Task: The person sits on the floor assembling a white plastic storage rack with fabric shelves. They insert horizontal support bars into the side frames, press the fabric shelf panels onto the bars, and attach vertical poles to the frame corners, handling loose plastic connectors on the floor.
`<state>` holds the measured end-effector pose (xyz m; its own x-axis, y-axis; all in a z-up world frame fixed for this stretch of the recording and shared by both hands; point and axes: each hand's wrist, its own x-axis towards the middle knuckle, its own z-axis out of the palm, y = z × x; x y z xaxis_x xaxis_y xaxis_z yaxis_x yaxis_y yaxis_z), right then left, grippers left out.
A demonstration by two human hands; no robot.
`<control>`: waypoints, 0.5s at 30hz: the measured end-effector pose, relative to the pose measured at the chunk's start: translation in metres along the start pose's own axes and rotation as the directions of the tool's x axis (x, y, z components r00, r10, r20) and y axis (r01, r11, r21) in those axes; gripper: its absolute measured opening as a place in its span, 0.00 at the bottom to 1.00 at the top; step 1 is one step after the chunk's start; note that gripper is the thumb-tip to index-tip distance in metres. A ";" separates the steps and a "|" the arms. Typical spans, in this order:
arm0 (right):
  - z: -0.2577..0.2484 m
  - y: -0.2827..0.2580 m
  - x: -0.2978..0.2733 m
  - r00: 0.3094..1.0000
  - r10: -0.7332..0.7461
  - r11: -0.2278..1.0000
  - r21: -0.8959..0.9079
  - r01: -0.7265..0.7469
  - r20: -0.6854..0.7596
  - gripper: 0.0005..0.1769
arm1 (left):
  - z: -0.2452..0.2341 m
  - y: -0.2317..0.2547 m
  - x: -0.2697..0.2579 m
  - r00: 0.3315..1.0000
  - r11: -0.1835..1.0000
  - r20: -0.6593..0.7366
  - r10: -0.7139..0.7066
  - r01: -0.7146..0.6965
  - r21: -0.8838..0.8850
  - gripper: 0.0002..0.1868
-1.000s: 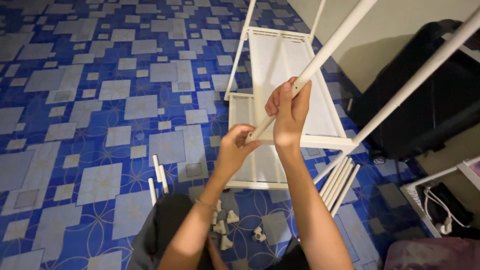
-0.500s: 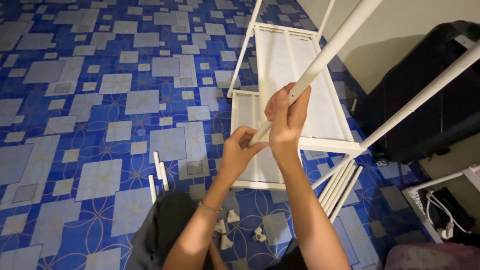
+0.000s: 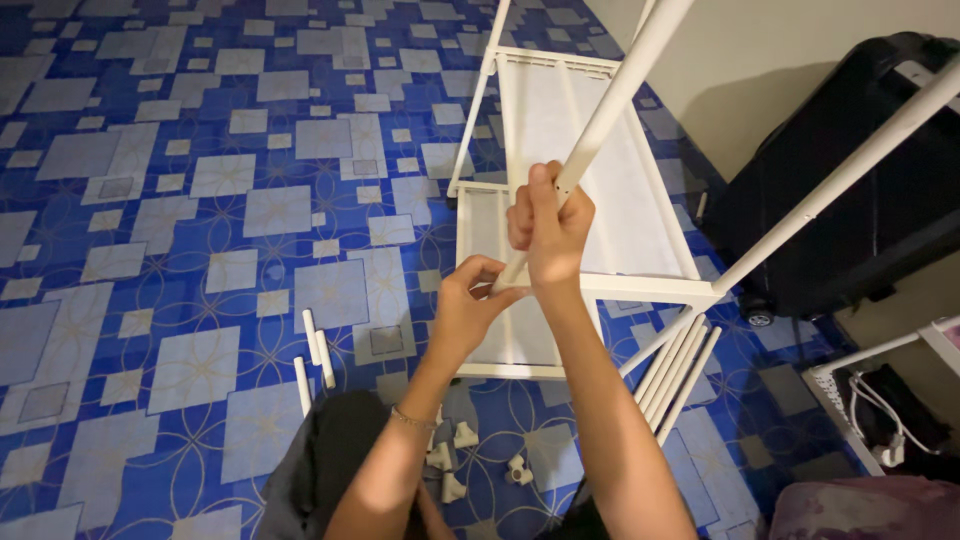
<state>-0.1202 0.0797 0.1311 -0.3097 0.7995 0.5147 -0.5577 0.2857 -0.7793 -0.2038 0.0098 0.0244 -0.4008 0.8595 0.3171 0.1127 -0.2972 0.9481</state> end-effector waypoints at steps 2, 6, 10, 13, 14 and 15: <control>-0.015 -0.001 0.005 0.980 0.097 0.988 0.102 -0.115 0.173 0.24 | -0.001 -0.001 0.001 0.999 0.999 0.000 -0.042 0.042 -0.003 0.16; -0.028 -0.001 0.011 0.914 0.156 0.952 0.189 -0.240 0.373 0.27 | -0.004 0.000 0.001 1.000 1.000 0.011 0.015 -0.015 0.014 0.16; -0.012 -0.003 0.004 0.975 0.144 0.982 0.098 -0.162 0.169 0.23 | -0.005 0.001 0.001 0.999 0.999 0.024 0.047 -0.047 -0.006 0.14; 0.010 -0.016 -0.011 0.997 -0.021 0.986 -0.166 0.008 -0.076 0.15 | -0.005 0.001 -0.002 0.997 0.997 0.023 0.072 -0.072 0.014 0.13; 0.017 -0.023 -0.017 0.983 -0.146 0.944 -0.312 0.106 -0.108 0.12 | -0.006 0.001 -0.002 0.996 0.996 0.024 0.085 -0.085 0.013 0.13; 0.025 -0.031 -0.020 0.954 -0.273 0.871 -0.453 0.191 -0.122 0.10 | -0.006 0.001 -0.003 0.998 0.997 0.019 0.068 -0.068 0.030 0.13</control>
<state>-0.1160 0.0421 0.1540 -0.0499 0.7494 0.6602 -0.1958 0.6409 -0.7423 -0.2078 0.0042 0.0242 -0.3753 0.8450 0.3809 0.1668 -0.3427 0.9245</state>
